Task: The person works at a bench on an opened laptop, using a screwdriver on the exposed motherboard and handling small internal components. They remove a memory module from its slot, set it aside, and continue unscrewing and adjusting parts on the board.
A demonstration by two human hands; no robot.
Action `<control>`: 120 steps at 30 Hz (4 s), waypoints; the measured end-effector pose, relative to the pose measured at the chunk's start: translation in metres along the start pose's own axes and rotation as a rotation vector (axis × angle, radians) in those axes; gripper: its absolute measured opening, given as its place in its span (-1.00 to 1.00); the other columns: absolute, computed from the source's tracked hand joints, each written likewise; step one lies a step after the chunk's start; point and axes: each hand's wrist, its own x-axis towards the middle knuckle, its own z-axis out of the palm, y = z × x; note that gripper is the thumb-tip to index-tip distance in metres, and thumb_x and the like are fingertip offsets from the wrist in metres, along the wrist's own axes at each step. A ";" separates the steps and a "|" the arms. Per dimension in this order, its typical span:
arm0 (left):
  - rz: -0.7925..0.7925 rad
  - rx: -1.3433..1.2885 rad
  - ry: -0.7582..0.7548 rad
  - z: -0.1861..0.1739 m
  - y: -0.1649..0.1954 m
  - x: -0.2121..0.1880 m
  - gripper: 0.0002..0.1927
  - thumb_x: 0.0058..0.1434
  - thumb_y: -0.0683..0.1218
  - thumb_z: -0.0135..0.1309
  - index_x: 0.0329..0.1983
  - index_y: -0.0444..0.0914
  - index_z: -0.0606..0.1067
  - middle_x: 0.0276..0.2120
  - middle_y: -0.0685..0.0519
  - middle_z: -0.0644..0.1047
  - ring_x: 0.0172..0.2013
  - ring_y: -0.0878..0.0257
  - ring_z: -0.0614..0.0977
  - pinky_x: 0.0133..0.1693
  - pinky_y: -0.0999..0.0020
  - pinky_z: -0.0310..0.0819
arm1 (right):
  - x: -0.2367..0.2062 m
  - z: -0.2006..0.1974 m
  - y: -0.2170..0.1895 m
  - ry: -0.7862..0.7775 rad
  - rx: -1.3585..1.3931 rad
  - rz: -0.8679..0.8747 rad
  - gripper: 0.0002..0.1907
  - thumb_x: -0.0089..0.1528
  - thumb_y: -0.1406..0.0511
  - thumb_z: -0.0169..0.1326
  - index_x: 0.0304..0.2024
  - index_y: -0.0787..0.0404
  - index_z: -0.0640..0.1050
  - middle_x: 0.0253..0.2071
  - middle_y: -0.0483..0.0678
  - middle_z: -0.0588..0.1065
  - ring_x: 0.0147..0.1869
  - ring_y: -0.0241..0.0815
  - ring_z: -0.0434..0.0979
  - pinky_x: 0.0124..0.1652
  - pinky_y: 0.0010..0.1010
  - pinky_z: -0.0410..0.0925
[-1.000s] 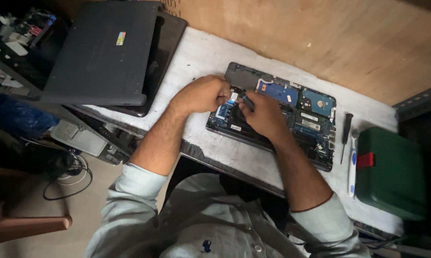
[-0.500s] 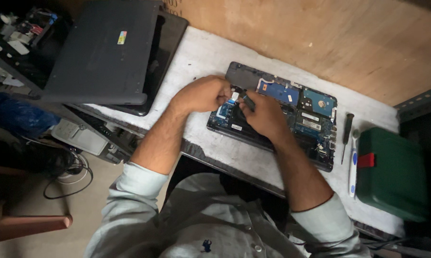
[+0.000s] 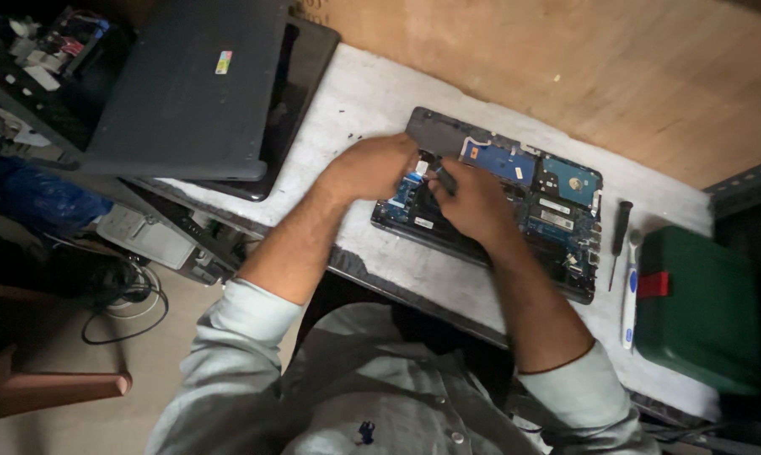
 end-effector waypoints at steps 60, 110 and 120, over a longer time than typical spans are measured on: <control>-0.359 -0.725 -0.273 -0.026 -0.001 0.022 -0.86 0.33 -0.17 0.11 -0.23 -0.39 0.50 -0.47 -0.04 0.63 -0.52 0.29 0.61 -0.45 0.38 0.50 | 0.022 -0.005 0.028 0.177 -0.075 -0.187 -0.70 0.22 0.17 0.28 -0.14 0.24 0.58 -0.24 0.13 0.55 -0.15 0.22 0.55 -0.22 -0.06 0.40; -0.126 -1.085 0.144 -0.008 0.006 0.041 -0.78 0.44 -0.18 0.04 0.08 -0.41 0.48 -0.30 0.00 0.64 -0.41 0.34 0.66 -0.34 0.43 0.60 | 0.007 -0.047 0.015 -0.134 1.163 0.528 -0.77 0.27 0.35 0.09 -0.05 0.32 0.56 -0.23 0.03 0.62 -0.70 -0.47 0.14 -0.69 -0.57 -0.03; -0.062 -1.095 0.149 -0.001 0.009 0.043 -0.77 0.46 -0.21 0.00 0.13 -0.40 0.46 -0.29 0.03 0.61 -0.40 0.36 0.59 -0.35 0.44 0.51 | 0.003 -0.054 0.010 -0.135 1.140 0.664 -0.77 0.29 0.32 0.09 -0.05 0.31 0.57 -0.22 0.03 0.65 -0.70 -0.48 0.16 -0.68 -0.58 0.00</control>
